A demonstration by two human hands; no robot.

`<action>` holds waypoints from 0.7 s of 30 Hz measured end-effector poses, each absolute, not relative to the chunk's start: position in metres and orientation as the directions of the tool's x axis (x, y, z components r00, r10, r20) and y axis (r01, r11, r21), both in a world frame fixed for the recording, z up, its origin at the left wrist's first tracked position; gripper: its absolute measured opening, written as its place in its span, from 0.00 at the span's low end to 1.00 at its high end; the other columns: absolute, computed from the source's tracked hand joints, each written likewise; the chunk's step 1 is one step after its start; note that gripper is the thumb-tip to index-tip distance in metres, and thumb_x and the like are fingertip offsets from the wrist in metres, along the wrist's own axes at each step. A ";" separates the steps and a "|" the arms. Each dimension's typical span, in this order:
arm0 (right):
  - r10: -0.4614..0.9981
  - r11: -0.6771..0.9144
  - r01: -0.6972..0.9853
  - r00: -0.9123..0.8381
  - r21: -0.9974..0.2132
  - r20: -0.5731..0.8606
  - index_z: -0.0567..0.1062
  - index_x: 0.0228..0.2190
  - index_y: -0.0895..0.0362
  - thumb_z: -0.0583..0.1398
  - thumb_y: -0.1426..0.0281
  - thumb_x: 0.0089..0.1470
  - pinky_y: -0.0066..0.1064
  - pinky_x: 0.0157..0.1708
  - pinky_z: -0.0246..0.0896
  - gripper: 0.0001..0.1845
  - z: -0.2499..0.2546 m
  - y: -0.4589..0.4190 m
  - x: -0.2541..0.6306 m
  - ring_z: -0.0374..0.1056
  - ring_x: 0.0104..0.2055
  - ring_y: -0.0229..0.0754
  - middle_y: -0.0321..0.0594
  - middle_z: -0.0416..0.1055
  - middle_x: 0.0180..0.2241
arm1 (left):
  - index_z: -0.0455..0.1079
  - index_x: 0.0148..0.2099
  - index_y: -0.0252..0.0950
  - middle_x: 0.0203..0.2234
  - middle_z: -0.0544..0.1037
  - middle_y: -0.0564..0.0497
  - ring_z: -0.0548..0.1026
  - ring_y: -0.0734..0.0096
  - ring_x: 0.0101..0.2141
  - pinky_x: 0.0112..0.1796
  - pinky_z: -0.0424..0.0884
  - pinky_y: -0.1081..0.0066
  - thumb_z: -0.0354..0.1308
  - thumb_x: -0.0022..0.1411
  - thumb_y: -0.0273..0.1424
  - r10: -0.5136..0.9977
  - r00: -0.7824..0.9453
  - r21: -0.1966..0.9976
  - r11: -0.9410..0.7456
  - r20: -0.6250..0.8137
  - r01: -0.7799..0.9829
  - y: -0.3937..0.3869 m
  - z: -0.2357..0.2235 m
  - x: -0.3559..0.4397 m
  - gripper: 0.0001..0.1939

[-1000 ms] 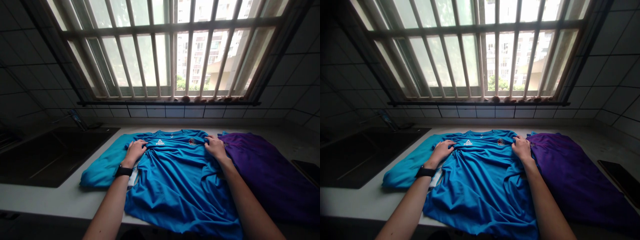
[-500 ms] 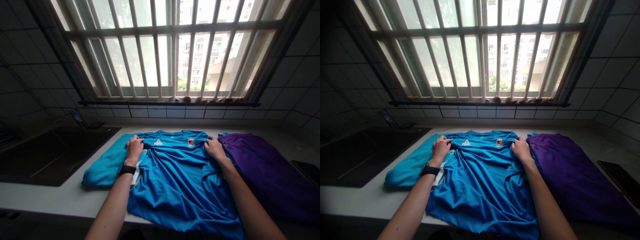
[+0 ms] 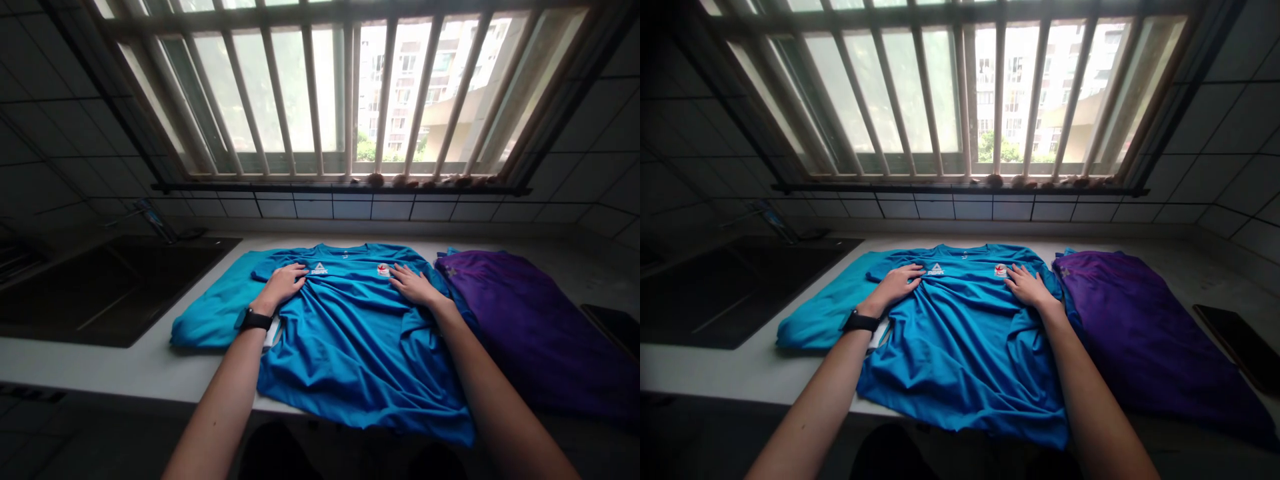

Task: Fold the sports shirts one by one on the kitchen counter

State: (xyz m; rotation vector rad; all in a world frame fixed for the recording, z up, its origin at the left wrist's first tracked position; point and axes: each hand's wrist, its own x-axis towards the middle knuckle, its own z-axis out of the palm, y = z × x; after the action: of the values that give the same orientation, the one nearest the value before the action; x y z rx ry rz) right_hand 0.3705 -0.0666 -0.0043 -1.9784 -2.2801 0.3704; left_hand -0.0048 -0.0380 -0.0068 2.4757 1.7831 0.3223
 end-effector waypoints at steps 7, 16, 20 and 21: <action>0.997 -0.033 0.982 0.020 -0.185 -0.072 0.58 0.71 0.62 0.44 0.57 0.72 0.55 0.71 0.44 0.35 -0.011 -0.062 0.372 0.42 0.77 0.54 0.56 0.45 0.75 | 0.66 0.70 0.37 0.71 0.63 0.44 0.57 0.56 0.72 0.70 0.51 0.53 0.50 0.70 0.36 0.972 0.206 0.127 -0.219 0.110 0.967 -0.047 -0.001 0.004 0.28; 0.911 -0.377 0.916 0.394 -0.137 0.125 0.72 0.59 0.68 0.53 0.73 0.62 0.48 0.59 0.63 0.26 0.015 -0.079 0.384 0.69 0.61 0.61 0.69 0.68 0.59 | 0.65 0.64 0.20 0.61 0.70 0.19 0.65 0.34 0.65 0.63 0.59 0.41 0.44 0.73 0.44 0.833 -0.513 0.283 0.450 0.210 0.847 -0.049 -0.001 -0.010 0.33; 0.900 -0.416 0.882 0.434 -0.221 0.040 0.73 0.58 0.66 0.57 0.77 0.57 0.41 0.50 0.69 0.27 0.011 -0.075 0.400 0.75 0.54 0.59 0.66 0.74 0.52 | 0.65 0.62 0.26 0.54 0.77 0.24 0.75 0.40 0.58 0.59 0.66 0.45 0.51 0.69 0.32 0.866 -0.416 0.355 0.310 0.277 0.882 -0.045 -0.002 -0.024 0.23; 0.907 -0.399 0.880 0.420 -0.256 0.029 0.75 0.56 0.66 0.57 0.77 0.56 0.41 0.49 0.69 0.26 0.009 -0.072 0.403 0.76 0.51 0.59 0.65 0.76 0.49 | 0.65 0.61 0.28 0.53 0.79 0.27 0.76 0.42 0.56 0.58 0.68 0.47 0.53 0.67 0.29 0.873 -0.397 0.388 0.274 0.284 0.880 -0.043 -0.002 -0.027 0.22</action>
State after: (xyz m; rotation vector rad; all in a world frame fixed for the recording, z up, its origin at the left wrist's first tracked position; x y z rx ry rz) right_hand 0.4027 -0.0720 0.0088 -2.4430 -1.5683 0.1687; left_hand -0.0274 -0.0435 -0.0016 1.7331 2.5195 0.7832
